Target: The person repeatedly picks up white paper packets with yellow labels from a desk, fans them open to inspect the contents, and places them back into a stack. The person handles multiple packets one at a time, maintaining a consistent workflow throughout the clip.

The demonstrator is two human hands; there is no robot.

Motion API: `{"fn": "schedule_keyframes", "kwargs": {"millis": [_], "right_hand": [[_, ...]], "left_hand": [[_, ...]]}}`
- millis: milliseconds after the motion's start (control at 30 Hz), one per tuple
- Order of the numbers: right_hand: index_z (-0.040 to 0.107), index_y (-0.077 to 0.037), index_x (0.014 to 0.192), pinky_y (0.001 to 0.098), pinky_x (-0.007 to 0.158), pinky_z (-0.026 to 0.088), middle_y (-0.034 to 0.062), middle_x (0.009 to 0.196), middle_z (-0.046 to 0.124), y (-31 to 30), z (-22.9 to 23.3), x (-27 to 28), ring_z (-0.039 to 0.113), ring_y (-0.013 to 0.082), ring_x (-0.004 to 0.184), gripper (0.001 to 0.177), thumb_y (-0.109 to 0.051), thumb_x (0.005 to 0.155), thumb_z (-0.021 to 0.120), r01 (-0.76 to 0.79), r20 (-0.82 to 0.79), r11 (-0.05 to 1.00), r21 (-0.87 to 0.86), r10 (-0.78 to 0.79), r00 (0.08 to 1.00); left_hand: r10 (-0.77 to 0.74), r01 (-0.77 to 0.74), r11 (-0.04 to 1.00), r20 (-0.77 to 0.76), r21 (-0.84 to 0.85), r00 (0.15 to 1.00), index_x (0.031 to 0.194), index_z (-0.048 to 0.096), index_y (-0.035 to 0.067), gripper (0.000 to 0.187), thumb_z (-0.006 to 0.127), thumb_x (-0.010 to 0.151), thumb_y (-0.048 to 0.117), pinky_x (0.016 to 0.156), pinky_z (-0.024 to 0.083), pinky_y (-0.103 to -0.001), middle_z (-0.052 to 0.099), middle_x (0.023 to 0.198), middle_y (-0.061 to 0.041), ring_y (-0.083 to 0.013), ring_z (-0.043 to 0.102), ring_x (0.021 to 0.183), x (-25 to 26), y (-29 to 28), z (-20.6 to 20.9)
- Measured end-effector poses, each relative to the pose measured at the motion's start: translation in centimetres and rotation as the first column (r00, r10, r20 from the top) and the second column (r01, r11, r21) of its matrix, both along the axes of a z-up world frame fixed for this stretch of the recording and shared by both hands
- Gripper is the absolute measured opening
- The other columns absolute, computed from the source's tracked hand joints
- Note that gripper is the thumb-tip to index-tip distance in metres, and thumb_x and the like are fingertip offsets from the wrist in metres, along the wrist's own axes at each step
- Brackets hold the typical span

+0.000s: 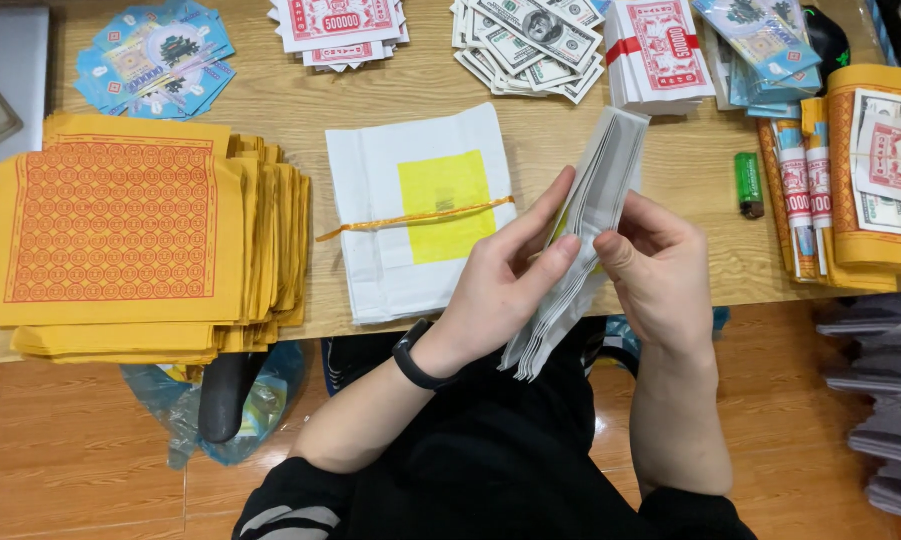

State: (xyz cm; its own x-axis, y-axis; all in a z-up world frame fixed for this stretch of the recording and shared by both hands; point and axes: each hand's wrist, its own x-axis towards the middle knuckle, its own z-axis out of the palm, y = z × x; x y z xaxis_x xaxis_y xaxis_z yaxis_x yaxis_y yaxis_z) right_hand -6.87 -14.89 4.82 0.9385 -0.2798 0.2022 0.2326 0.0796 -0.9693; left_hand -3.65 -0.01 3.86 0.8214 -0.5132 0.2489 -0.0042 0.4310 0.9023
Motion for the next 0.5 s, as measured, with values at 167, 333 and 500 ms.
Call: {"fn": "schedule_keyframes", "kwargs": {"millis": [167,333,500], "right_hand": [[0.059,0.009,0.124,0.0352,0.083,0.057,0.0194,0.109,0.065,-0.45,-0.71,-0.04,0.056,0.0159,0.098,0.05,-0.015,0.083,0.073,-0.005,-0.004,1.0,-0.001,0.005,1.0],[0.059,0.009,0.124,0.0332,0.081,0.057,0.0183,0.107,0.065,-0.56,-0.94,0.04,0.055,0.0149,0.097,0.05,-0.017,0.083,0.074,-0.008,-0.004,1.0,-0.019,0.008,1.0],[0.06,0.009,0.123,0.0335,0.08,0.058,0.0179,0.106,0.064,-0.68,-0.96,-0.01,0.056,0.0146,0.095,0.05,-0.017,0.082,0.075,0.0,-0.008,1.0,-0.004,0.0,1.0]], "left_hand": [[0.001,-0.001,1.0,-0.004,-0.012,1.0,0.149,0.035,0.004,0.054,0.055,0.1,0.013,0.11,0.04,-0.039,0.035,0.155,-0.014,-0.0255,0.031,0.142,-0.01,-0.06,-0.07],[0.008,-0.008,1.0,0.027,-0.016,1.0,0.149,0.035,0.003,0.052,0.053,0.101,0.011,0.115,0.034,-0.04,0.034,0.155,-0.015,-0.0252,0.029,0.143,-0.05,-0.01,-0.02],[0.011,-0.01,1.0,0.039,-0.022,0.999,0.149,0.035,0.001,0.051,0.051,0.102,0.012,0.118,0.031,-0.04,0.034,0.155,-0.017,-0.0258,0.029,0.143,-0.15,0.04,0.09]]}}
